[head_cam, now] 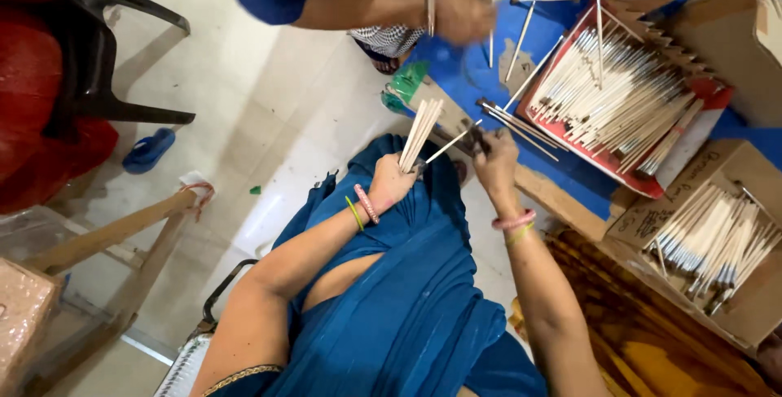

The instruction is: The person sits holding a fan of thin wooden sticks in one hand and works the tip of each stick with a small hand tool, one stick at a time, occasionally reaching to the table for sticks. Another worker at the same table handles trays and boxes of finished sticks.

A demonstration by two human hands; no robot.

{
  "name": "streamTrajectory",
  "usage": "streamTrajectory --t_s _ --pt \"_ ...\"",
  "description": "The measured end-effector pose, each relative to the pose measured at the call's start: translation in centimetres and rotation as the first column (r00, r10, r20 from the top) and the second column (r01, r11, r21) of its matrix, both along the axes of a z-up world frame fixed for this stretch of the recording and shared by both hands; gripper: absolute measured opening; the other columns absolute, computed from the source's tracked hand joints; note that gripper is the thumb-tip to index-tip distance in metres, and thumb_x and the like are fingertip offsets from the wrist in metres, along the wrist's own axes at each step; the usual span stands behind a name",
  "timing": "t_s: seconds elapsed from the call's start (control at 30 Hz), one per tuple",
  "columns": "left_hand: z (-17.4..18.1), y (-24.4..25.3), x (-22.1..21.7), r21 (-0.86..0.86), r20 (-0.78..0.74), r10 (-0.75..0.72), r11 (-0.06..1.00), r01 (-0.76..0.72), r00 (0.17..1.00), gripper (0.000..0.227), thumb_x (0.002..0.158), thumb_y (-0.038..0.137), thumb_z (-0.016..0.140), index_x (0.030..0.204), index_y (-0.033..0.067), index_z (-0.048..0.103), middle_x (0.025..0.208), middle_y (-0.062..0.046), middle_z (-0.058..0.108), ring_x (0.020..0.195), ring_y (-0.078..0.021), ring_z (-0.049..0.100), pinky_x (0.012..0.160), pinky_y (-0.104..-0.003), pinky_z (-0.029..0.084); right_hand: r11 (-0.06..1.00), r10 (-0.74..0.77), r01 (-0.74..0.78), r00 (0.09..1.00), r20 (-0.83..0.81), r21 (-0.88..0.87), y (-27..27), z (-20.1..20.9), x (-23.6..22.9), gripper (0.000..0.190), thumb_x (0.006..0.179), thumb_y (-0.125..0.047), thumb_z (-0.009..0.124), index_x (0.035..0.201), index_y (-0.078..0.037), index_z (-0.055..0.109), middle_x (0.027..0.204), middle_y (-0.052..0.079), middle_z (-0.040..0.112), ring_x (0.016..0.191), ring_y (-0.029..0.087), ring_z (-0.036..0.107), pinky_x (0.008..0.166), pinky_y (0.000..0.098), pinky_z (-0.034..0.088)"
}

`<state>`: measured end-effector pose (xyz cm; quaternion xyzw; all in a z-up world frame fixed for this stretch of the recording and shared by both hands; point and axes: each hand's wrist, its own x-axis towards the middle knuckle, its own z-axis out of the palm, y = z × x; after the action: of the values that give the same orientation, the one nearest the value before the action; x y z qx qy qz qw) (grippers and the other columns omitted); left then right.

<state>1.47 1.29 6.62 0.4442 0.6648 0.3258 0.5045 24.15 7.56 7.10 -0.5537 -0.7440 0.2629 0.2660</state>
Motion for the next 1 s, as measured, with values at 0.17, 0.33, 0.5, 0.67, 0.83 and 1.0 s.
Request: streamTrajectory --t_s 0.17,0.33,0.5,0.67,0.83,1.0 --pt "0.7 0.3 0.0 0.074 -0.090 -0.025 0.997 0.032 0.996 0.015 0.082 0.014 0.071 0.090 0.0027 0.076 0.077 -0.017 0.075 0.073 -0.0286 0.076 0.067 -0.039 0.059 0.984 -0.009 0.006 1.000 0.014 0.177 -2.5 -0.7 -2.0 0.022 0.077 -0.002 0.067 0.098 0.002 0.069 0.101 0.024 0.060 0.091 0.043 0.059 0.080 0.0507 0.050" --pt "0.6 -0.2 0.2 0.176 -0.121 -0.071 0.980 0.092 0.990 0.016 0.081 0.011 0.066 0.094 0.0055 0.074 0.083 -0.019 0.074 0.078 -0.0342 0.075 0.070 -0.042 0.059 0.999 -0.014 0.013 0.999 0.043 0.034 0.3 -0.9 0.3 0.032 0.080 -0.003 0.068 0.111 -0.005 0.076 0.097 0.020 0.063 0.090 0.042 0.061 0.077 0.0500 0.049" --pt "-0.8 -0.2 0.7 0.213 -0.264 -0.096 0.965 0.155 0.960 0.016 0.081 0.012 0.068 0.095 0.0060 0.073 0.084 -0.020 0.072 0.079 -0.0385 0.072 0.071 -0.046 0.057 1.000 0.001 0.000 0.999 -0.047 0.025 -2.4 1.9 -3.5 0.031 0.085 -0.007 0.068 0.115 -0.002 0.073 0.096 0.024 0.060 0.086 0.041 0.060 0.076 0.0487 0.050" --pt "-4.1 -0.6 -0.3 0.150 -0.228 -0.096 0.980 0.132 0.969 0.017 0.079 0.013 0.070 0.092 0.0040 0.074 0.082 -0.021 0.073 0.076 -0.0361 0.073 0.070 -0.045 0.057 0.991 -0.012 -0.003 0.994 -0.111 -0.136 -1.4 -0.7 -1.7 0.024 0.089 -0.009 0.066 0.111 -0.005 0.073 0.094 0.019 0.067 0.089 0.036 0.065 0.078 0.0442 0.053" --pt "-2.7 -0.1 0.0 0.004 0.015 -0.004 1.000 0.003 1.000 0.015 0.083 0.013 0.068 0.091 0.0031 0.076 0.075 -0.014 0.075 0.069 -0.0225 0.075 0.064 -0.037 0.059 0.991 0.054 -0.044 0.995 -0.082 0.124 -3.4 -0.4 -2.1 0.022 0.077 -0.001 0.063 0.098 -0.002 0.071 0.091 0.020 0.061 0.085 0.038 0.060 0.074 0.0480 0.050" --pt "-0.2 -0.2 0.4 0.013 0.022 -0.003 1.000 0.002 1.000 0.012 0.083 0.010 0.067 0.089 0.0013 0.073 0.072 -0.012 0.074 0.066 -0.0207 0.073 0.062 -0.036 0.058 0.992 -0.076 0.061 0.989 -0.130 -0.111 -2.2 2.4 -1.6 0.025 0.079 0.003 0.063 0.101 -0.002 0.073 0.087 0.018 0.056 0.078 0.034 0.059 0.068 0.0448 0.049"
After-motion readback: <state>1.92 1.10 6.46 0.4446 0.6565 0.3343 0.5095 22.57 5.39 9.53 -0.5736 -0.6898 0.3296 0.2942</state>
